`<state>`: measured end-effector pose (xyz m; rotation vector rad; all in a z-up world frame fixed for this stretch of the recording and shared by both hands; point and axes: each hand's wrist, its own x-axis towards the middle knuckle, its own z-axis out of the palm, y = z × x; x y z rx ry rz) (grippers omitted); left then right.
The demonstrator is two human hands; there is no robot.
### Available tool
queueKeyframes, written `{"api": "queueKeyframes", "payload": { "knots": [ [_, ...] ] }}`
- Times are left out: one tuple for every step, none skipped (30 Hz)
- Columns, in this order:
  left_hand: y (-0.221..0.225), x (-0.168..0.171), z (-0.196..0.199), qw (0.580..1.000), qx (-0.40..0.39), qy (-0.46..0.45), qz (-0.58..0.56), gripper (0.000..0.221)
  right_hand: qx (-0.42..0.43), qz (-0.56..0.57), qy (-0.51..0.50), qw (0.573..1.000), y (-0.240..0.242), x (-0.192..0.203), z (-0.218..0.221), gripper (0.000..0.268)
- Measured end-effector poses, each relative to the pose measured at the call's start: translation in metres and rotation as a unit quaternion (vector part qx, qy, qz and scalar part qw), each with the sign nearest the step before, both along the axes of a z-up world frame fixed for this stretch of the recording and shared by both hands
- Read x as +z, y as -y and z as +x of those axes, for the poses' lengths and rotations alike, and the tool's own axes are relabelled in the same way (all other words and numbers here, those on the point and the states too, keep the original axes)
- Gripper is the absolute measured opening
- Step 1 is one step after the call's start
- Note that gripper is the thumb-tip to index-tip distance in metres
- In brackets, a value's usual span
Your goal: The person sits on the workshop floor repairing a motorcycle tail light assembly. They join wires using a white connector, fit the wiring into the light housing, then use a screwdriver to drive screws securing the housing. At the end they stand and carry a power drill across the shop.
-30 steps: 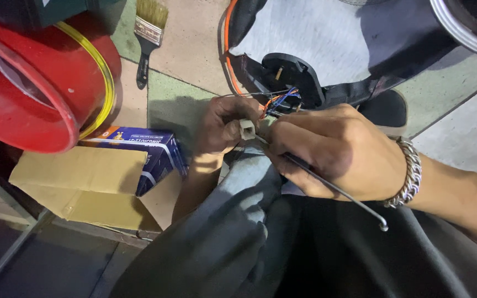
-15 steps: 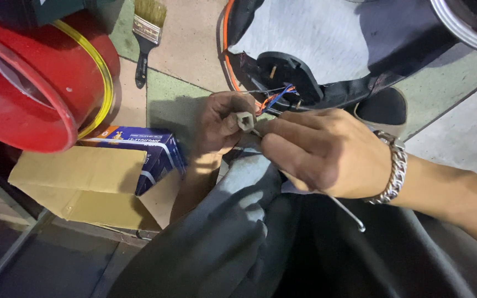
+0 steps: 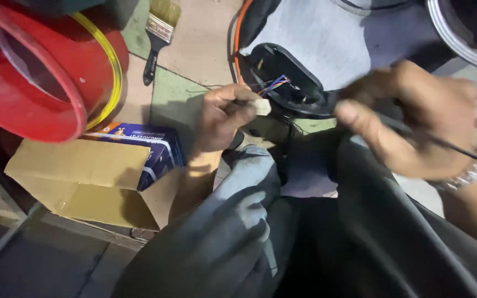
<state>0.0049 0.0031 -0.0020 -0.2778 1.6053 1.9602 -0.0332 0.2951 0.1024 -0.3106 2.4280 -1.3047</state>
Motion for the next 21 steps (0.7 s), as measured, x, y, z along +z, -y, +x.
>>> {"api": "queueKeyframes", "payload": {
  "knots": [
    [-0.003,0.000,0.002,1.000,0.001,-0.002,0.002,0.026,0.001,0.002,-0.002,1.000,0.012,-0.013,0.001,0.019],
    [-0.006,0.000,0.004,1.000,-0.001,-0.020,-0.019,0.025,-0.009,-0.051,0.024,0.998,0.023,-0.026,0.002,0.019],
    [-0.010,0.000,0.006,0.998,-0.001,-0.039,-0.040,0.023,-0.016,-0.105,0.050,0.993,0.034,-0.040,0.002,0.034],
    [-0.017,0.004,0.003,0.998,0.002,-0.041,-0.038,0.023,-0.013,-0.103,0.048,0.993,0.038,-0.044,0.005,0.034],
    [-0.023,0.009,0.001,0.996,0.006,-0.058,-0.071,0.017,0.008,-0.109,0.070,0.992,0.044,-0.049,0.008,0.038],
    [-0.028,0.013,-0.002,0.992,0.009,-0.074,-0.103,0.013,0.028,-0.116,0.092,0.989,0.050,-0.054,0.011,0.046],
    [-0.030,0.020,-0.004,0.992,0.012,-0.076,-0.105,0.013,0.031,-0.116,0.090,0.989,0.052,-0.057,0.012,0.046],
    [-0.031,0.026,-0.006,0.996,0.004,-0.041,-0.076,0.016,-0.017,-0.154,0.152,0.976,0.054,-0.060,0.013,0.039],
    [-0.034,0.031,-0.009,0.999,-0.004,-0.006,-0.045,0.019,-0.065,-0.188,0.212,0.957,0.055,-0.063,0.015,0.035],
    [-0.031,0.036,-0.009,0.999,-0.001,-0.008,-0.043,0.019,-0.062,-0.186,0.210,0.958,0.056,-0.058,0.012,0.035],
    [-0.029,0.041,-0.010,0.999,-0.028,-0.011,-0.035,0.031,-0.087,-0.223,0.232,0.943,0.056,-0.054,0.008,0.024],
    [-0.027,0.046,-0.011,0.998,-0.054,-0.013,-0.027,0.044,-0.112,-0.259,0.253,0.925,0.056,-0.050,0.005,0.015],
    [-0.027,0.045,-0.010,0.998,-0.050,-0.012,-0.025,0.044,-0.109,-0.257,0.254,0.926,0.056,-0.050,0.007,0.015],
    [-0.028,0.045,-0.008,0.988,-0.065,-0.092,-0.104,0.039,-0.134,-0.261,0.278,0.915,0.056,-0.051,0.009,0.015],
    [-0.029,0.044,-0.008,0.965,-0.080,-0.172,-0.182,0.035,-0.159,-0.266,0.299,0.903,0.056,-0.052,0.010,0.015],
    [-0.030,0.039,-0.006,0.965,-0.077,-0.173,-0.181,0.035,-0.156,-0.264,0.298,0.904,0.055,-0.051,0.010,0.015],
    [-0.031,0.034,-0.004,0.944,-0.068,-0.247,-0.209,0.033,-0.155,-0.252,0.285,0.912,0.055,-0.049,0.011,0.016],
    [-0.031,0.030,-0.001,0.916,-0.060,-0.320,-0.235,0.033,-0.153,-0.240,0.271,0.920,0.055,-0.048,0.011,0.017],
    [-0.030,0.029,-0.002,0.915,-0.060,-0.321,-0.236,0.033,-0.153,-0.241,0.271,0.919,0.053,-0.045,0.010,0.017],
    [-0.028,0.027,-0.002,0.896,-0.044,-0.371,-0.240,0.034,-0.104,-0.203,0.229,0.946,0.051,-0.042,0.009,0.028],
    [-0.027,0.025,-0.004,0.874,-0.028,-0.420,-0.243,0.035,-0.055,-0.163,0.185,0.968,0.049,-0.038,0.008,0.048]
  ]
}}
